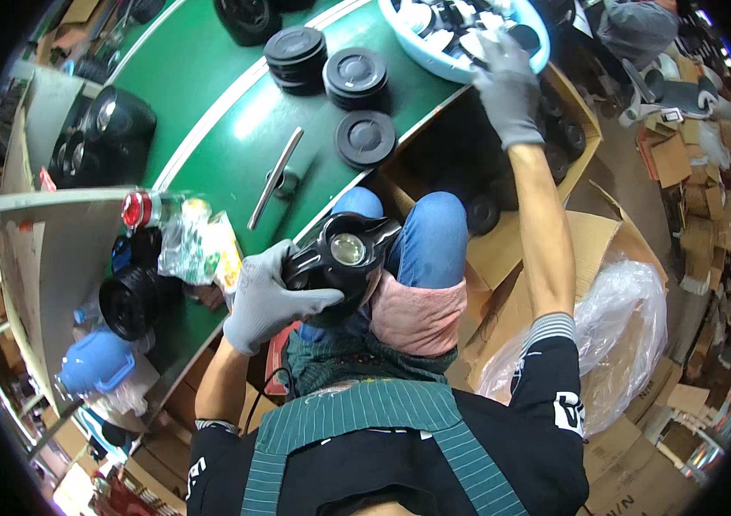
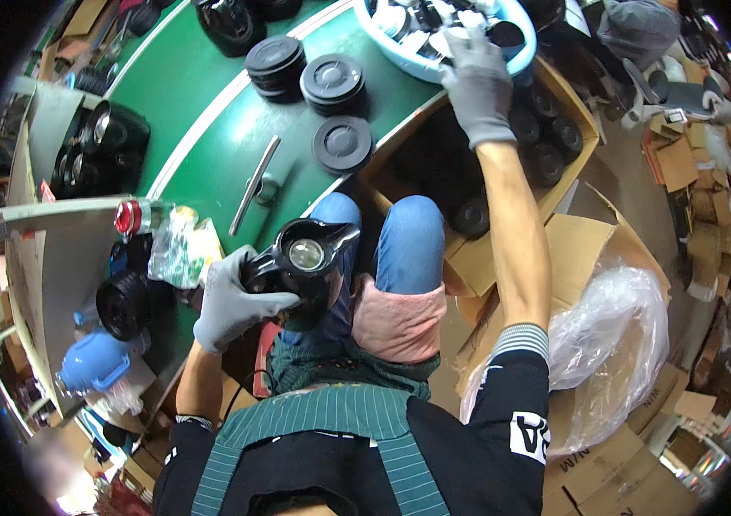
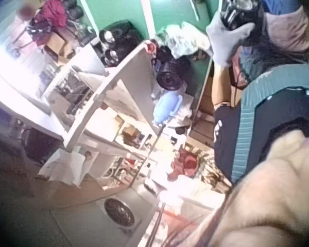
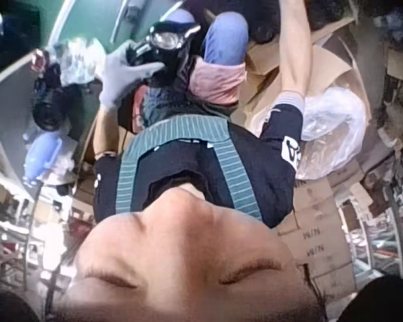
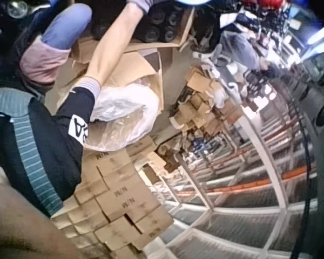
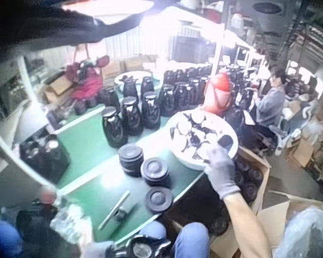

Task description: The person assembles black kettles by inserting a metal rod into the base, screwing on a lid, and placing a white insert inside. The person handles each kettle one at a time and places the finished units on a green table.

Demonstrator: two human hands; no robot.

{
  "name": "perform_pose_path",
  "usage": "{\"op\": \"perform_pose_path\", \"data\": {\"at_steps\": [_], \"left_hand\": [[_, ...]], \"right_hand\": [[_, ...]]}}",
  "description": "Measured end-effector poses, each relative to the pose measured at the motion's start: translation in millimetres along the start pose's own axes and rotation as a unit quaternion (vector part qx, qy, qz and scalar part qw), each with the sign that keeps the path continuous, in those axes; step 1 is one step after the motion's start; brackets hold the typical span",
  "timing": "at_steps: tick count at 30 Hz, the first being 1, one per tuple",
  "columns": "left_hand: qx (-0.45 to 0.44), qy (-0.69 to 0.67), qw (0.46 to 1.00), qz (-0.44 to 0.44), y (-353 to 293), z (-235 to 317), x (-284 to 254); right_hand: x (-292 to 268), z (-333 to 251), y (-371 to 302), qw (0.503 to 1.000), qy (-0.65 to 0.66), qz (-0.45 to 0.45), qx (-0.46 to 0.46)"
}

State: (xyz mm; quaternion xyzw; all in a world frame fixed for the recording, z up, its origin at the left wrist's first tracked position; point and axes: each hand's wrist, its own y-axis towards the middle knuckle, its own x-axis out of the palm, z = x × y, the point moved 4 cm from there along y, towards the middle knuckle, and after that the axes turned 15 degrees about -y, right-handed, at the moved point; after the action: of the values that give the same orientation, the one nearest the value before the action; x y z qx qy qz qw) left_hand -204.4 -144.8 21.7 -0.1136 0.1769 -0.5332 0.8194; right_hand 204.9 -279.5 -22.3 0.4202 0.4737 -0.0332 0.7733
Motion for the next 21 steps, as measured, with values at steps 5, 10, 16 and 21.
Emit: {"op": "perform_pose_path", "data": {"at_steps": [5, 10, 16, 21], "left_hand": [[0.054, -0.009, 0.998, -0.005, -16, -7, 12], [0.128, 0.017, 0.99, -0.051, -40, -13, 36], [0.254, 0.141, 0.957, -0.03, -71, -11, 63], [0.3, 0.216, 0.928, -0.035, -81, -18, 92]], "right_hand": [[-145, -68, -56, 0.742, 0.6, -0.254, 0.154], [-199, -107, -124, 0.691, 0.572, -0.44, 0.041], [-242, -93, -156, 0.871, 0.341, -0.353, -0.029], [-270, -93, -186, 0.885, 0.268, -0.376, -0.051]]}}
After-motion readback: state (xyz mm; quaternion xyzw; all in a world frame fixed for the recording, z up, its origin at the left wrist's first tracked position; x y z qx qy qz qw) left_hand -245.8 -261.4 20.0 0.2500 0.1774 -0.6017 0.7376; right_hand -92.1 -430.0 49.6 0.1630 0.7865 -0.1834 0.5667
